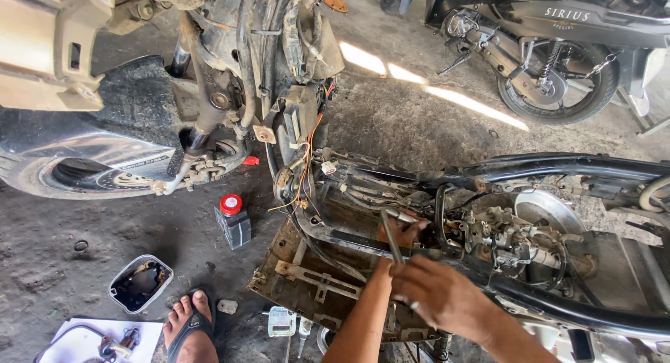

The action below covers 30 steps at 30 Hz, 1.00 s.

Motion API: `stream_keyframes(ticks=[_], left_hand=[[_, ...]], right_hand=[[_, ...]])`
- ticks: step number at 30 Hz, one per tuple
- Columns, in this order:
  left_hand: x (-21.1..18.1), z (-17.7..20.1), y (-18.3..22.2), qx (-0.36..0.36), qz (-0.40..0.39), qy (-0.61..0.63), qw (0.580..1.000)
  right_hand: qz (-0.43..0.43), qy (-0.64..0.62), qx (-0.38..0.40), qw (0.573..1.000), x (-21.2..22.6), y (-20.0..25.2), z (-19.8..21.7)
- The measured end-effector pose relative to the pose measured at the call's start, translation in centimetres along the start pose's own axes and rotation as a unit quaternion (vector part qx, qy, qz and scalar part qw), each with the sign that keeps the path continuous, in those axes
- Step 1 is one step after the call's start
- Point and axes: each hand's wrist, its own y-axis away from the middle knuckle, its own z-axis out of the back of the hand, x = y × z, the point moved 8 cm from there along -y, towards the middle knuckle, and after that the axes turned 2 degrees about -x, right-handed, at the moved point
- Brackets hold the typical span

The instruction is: The person repairs a partially disassembled scooter in a workshop. They pick an L-shaped socket wrench from a basin of tools, fit it onto bolts on the scooter's frame and engine area, and repeatedly turn the wrench to loosen and tighten fasteners, steadying the bike with the other hand.

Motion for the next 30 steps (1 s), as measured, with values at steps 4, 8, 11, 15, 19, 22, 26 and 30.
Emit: stream_keyframes(ticks=[4, 8, 11, 15, 19, 22, 26, 30], left_hand=[[-4.7, 0.3, 0.8, -0.039, 0.013, -0.16, 0.986], [-6.5, 0.6, 0.9, -0.051, 0.038, -0.302, 0.951], [-6.5, 0.5, 0.9, -0.051, 0.013, -0.263, 0.963], [-6.1, 0.7, 0.6, -0.055, 0.03, -0.27, 0.961], [-4.8, 0.6, -0.1, -0.033, 0.03, -0.249, 0.967], [-4.7, 0.3, 0.1, -0.01, 0.061, -0.292, 0.954], [-4.3, 0.0, 0.0, -0.008, 0.041, -0.245, 0.969], [-2.5, 1.0, -0.2, -0.005, 0.112, -0.343, 0.933]], right_hand=[[-0.101, -0.173, -0.15, 0.968, -6.1, -0.5, 3.8], [-0.285, -0.126, -0.219, 0.925, -10.5, -1.3, 8.1], [-0.374, -0.277, -0.263, 0.845, -14.4, -0.8, 8.4], [-0.445, -0.342, -0.278, 0.779, -17.1, -0.6, 7.7], [-0.437, -0.35, -0.24, 0.793, -16.5, -0.3, 6.4], [-0.395, -0.327, -0.238, 0.825, -15.1, 0.3, 7.2], [-0.34, -0.206, -0.19, 0.898, -8.5, 0.6, 5.2], [-0.137, -0.089, -0.158, 0.974, -0.4, 0.7, 1.8]])
